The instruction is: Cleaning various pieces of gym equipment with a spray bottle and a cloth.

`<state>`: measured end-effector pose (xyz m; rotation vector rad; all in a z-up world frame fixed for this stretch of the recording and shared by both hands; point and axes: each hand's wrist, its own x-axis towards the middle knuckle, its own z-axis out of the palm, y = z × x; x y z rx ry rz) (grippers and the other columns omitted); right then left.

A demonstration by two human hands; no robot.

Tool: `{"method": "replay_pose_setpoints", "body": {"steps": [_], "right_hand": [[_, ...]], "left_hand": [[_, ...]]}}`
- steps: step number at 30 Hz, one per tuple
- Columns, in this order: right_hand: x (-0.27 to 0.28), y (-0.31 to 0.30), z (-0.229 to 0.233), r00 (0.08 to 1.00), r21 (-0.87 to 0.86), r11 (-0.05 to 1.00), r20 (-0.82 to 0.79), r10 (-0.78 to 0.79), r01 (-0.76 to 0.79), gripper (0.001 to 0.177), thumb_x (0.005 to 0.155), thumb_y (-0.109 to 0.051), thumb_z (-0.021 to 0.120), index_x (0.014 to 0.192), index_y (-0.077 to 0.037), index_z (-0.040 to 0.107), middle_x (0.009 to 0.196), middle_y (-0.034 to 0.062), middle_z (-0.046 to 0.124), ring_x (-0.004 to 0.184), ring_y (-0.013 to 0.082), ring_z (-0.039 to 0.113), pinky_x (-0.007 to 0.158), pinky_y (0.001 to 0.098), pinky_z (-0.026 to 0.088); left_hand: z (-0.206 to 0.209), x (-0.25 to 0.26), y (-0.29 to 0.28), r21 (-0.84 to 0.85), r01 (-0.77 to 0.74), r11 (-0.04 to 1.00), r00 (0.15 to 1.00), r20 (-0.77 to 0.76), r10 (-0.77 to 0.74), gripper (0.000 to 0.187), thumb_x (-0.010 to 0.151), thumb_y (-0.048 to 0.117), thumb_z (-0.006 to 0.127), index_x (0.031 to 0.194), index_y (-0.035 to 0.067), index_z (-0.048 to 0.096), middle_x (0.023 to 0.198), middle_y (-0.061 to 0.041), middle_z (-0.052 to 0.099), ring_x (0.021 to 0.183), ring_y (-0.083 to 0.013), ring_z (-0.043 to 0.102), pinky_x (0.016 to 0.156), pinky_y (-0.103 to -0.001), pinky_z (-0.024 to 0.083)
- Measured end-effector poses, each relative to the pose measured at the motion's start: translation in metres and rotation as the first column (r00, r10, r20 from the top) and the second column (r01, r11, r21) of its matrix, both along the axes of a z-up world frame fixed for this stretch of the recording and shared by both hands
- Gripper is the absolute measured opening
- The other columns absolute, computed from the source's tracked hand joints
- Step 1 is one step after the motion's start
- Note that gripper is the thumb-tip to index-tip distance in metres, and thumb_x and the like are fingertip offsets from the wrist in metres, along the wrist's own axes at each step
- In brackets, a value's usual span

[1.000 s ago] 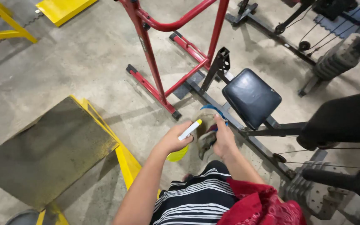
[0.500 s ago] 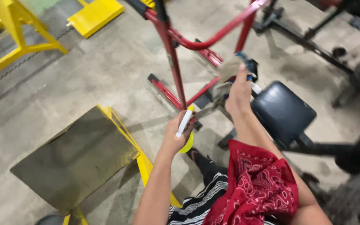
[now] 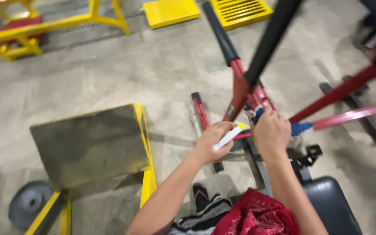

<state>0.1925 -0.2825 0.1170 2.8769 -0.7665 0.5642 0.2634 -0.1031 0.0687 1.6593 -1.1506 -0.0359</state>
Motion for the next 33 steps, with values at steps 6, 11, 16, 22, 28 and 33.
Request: {"method": "replay_pose_setpoints", "body": {"steps": [6,11,16,22,28,33], "right_hand": [[0.044,-0.024,0.029,0.916,0.297,0.947,-0.402,0.006,0.124,0.061,0.083,-0.059,0.076,0.106,-0.003,0.069,0.088,0.0185,0.075,0.089,0.0391,0.074,0.076,0.0490,0.058],[0.060,-0.014,0.026,0.905,0.299,0.935,-0.423,-0.052,0.193,0.054,0.086,-0.055,0.076,0.108,-0.006,0.069,0.097,0.0195,0.075,0.094,0.0399,0.073,0.081,0.0493,0.058],[0.032,0.002,0.013,0.968,0.180,0.973,-0.228,-0.105,0.148,0.054,0.088,-0.044,0.077,0.123,-0.006,0.062,0.099,0.0154,0.074,0.096,0.0364,0.072,0.081,0.0464,0.057],[-0.032,0.007,0.007,0.999,-0.001,0.999,0.031,0.034,-0.034,0.064,0.081,-0.024,0.077,0.141,-0.008,0.061,0.114,0.0077,0.069,0.110,0.0284,0.064,0.096,0.0419,0.048],[-0.070,-0.032,0.008,0.962,0.076,0.985,0.238,0.135,-0.156,0.041,0.096,-0.037,0.068,0.130,-0.014,0.065,0.125,0.0113,0.065,0.128,0.0324,0.054,0.119,0.0486,0.033],[-0.072,-0.060,-0.011,0.915,0.217,0.951,0.385,0.122,-0.218,0.030,0.110,-0.027,0.046,0.121,-0.015,0.071,0.132,0.0088,0.065,0.139,0.0340,0.047,0.123,0.0504,0.026]], "left_hand": [[0.015,0.022,-0.009,0.029,0.071,0.997,0.996,-0.059,-0.070,0.044,0.079,0.010,0.070,0.122,0.005,0.062,0.116,-0.018,0.066,0.111,-0.0418,0.062,0.095,-0.048,0.052],[0.003,0.024,-0.017,0.002,0.120,0.993,0.992,-0.031,-0.120,0.043,0.078,0.007,0.068,0.120,0.006,0.064,0.112,-0.016,0.068,0.109,-0.0402,0.064,0.095,-0.047,0.053],[0.009,0.022,-0.015,0.071,0.164,0.984,0.986,-0.027,-0.162,0.045,0.075,0.008,0.069,0.119,0.005,0.065,0.110,-0.017,0.067,0.109,-0.0395,0.063,0.094,-0.047,0.053],[0.008,0.011,-0.020,0.028,0.189,0.982,0.979,0.069,-0.191,0.040,0.075,0.009,0.069,0.115,0.005,0.069,0.119,-0.016,0.067,0.116,-0.0362,0.063,0.102,-0.044,0.051],[0.033,0.007,-0.027,-0.069,0.316,0.946,0.946,0.104,-0.308,0.034,0.078,0.009,0.067,0.112,0.007,0.066,0.119,-0.011,0.066,0.115,-0.0336,0.063,0.106,-0.043,0.051],[0.052,-0.001,-0.043,-0.092,0.390,0.916,0.909,0.196,-0.367,0.043,0.074,0.015,0.070,0.116,0.006,0.066,0.125,-0.013,0.062,0.122,-0.0345,0.058,0.109,-0.045,0.046]]}}
